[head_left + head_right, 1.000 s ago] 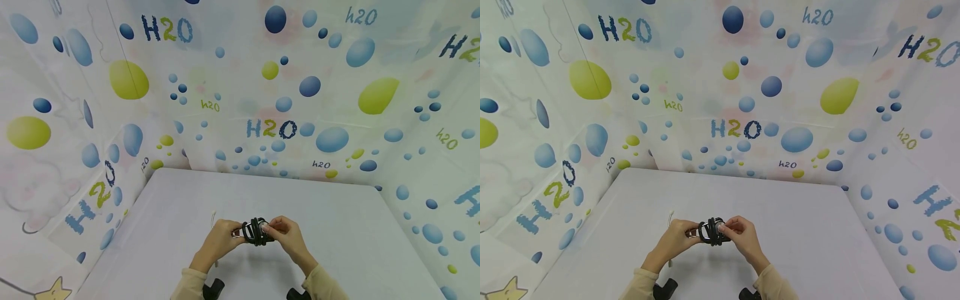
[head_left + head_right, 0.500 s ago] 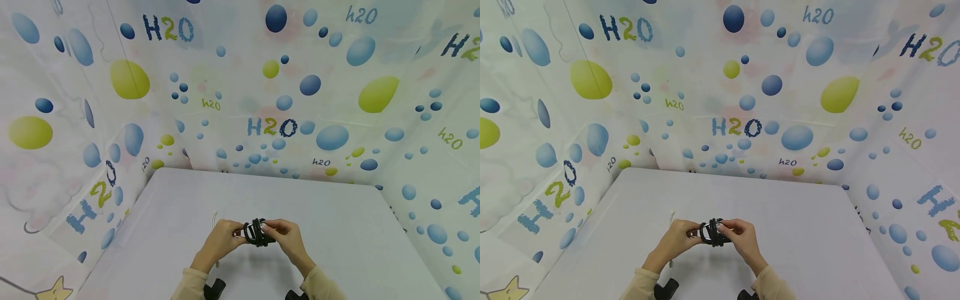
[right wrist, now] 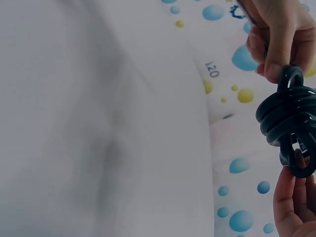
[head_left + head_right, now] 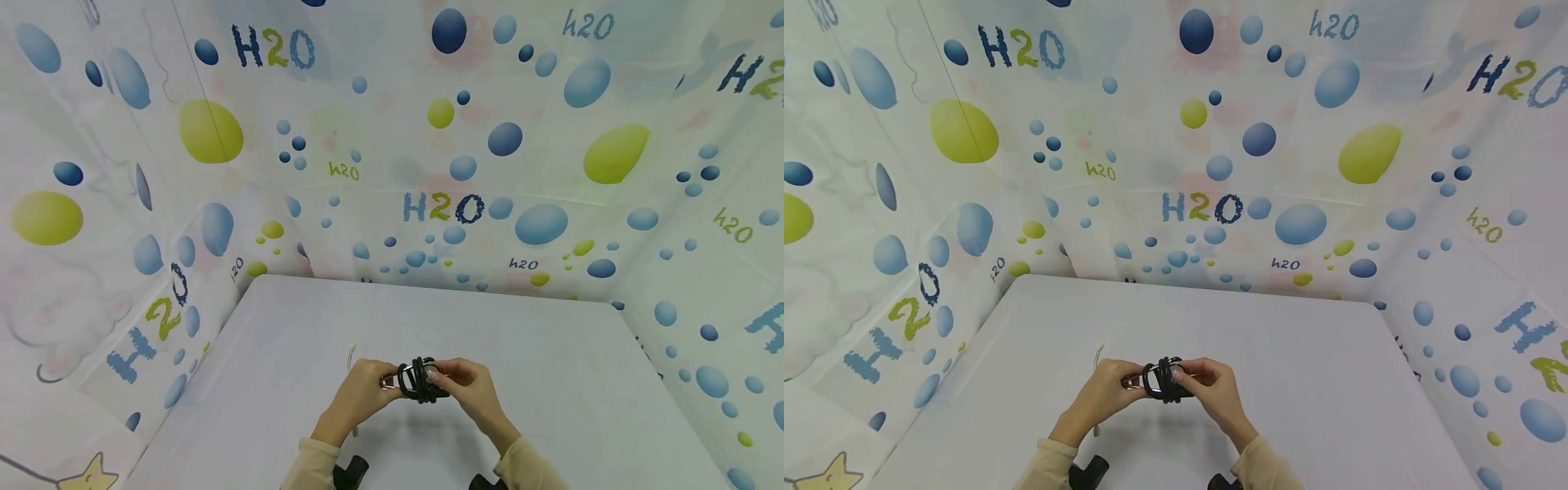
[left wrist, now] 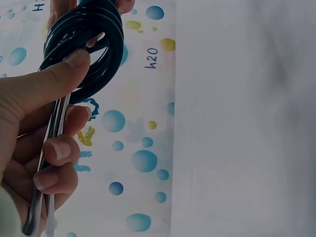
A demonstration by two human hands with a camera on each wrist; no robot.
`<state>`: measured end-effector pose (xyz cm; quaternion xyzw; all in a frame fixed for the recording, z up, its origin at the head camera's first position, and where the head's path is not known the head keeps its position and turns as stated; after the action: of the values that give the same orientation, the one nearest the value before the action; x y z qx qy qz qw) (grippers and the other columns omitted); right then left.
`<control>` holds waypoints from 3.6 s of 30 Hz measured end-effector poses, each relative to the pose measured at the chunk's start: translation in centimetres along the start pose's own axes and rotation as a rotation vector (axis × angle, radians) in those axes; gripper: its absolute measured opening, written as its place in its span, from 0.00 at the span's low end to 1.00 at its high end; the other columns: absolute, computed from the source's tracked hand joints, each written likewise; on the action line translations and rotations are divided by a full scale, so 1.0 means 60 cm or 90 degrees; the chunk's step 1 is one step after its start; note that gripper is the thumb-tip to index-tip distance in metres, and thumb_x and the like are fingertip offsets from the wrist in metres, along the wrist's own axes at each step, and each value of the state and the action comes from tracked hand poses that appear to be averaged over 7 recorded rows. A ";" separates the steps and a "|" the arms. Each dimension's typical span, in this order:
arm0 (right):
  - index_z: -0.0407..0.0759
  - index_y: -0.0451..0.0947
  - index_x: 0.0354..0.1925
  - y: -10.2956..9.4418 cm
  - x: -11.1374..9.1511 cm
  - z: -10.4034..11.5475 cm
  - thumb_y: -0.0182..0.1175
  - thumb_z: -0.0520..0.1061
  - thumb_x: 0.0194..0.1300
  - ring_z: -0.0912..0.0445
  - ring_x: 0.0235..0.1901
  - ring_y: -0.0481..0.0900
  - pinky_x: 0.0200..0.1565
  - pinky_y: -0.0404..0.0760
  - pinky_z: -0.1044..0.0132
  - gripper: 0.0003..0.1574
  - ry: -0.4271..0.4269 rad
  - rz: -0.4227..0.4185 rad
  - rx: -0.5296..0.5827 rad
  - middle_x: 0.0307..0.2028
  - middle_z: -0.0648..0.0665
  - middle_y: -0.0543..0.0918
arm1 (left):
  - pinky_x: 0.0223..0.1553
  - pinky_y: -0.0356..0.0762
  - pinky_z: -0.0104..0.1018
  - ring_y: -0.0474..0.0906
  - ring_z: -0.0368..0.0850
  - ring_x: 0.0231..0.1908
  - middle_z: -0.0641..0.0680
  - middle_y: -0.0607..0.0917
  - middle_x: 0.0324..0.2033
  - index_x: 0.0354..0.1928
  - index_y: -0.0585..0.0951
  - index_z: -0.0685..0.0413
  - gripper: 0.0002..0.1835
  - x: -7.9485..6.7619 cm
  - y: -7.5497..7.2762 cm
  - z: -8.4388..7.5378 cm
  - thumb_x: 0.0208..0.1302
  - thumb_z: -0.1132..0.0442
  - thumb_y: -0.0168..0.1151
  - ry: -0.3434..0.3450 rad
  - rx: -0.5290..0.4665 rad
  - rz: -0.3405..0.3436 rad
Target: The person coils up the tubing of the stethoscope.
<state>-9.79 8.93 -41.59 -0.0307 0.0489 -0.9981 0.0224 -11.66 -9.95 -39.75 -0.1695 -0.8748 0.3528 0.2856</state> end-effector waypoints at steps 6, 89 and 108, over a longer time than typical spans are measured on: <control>0.30 0.80 0.40 0.011 -0.001 0.000 0.65 0.35 0.57 0.60 0.30 0.82 0.34 0.82 0.65 0.12 -0.028 -0.017 -0.007 0.36 0.34 0.83 | 0.26 0.74 0.24 0.77 0.34 0.23 0.50 0.85 0.23 0.30 0.85 0.60 0.09 0.000 0.000 0.002 0.45 0.65 0.74 -0.001 0.011 0.000; 0.31 0.75 0.32 0.008 0.003 0.004 0.73 0.38 0.47 0.58 0.24 0.80 0.28 0.79 0.71 0.18 0.019 -0.136 -0.137 0.25 0.41 0.82 | 0.27 0.74 0.22 0.78 0.34 0.23 0.49 0.86 0.23 0.30 0.85 0.57 0.10 -0.006 -0.004 0.000 0.44 0.63 0.75 0.033 0.022 -0.036; 0.27 0.76 0.38 0.004 0.008 -0.003 0.68 0.36 0.53 0.57 0.28 0.82 0.31 0.79 0.68 0.16 0.112 -0.048 -0.029 0.30 0.37 0.84 | 0.22 0.68 0.19 0.72 0.31 0.20 0.48 0.83 0.20 0.30 0.85 0.60 0.07 -0.005 -0.014 0.004 0.45 0.67 0.66 0.067 -0.027 -0.037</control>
<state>-10.24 8.67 -41.75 0.0545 0.0720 -0.9957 -0.0200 -11.66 -10.84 -39.42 -0.1686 -0.8702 0.3167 0.3377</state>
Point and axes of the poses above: each hand's wrist, its own x-axis towards the middle knuckle, its own y-axis out of the palm, z = x × y, the point moved 4 cm from there along x, towards the middle knuckle
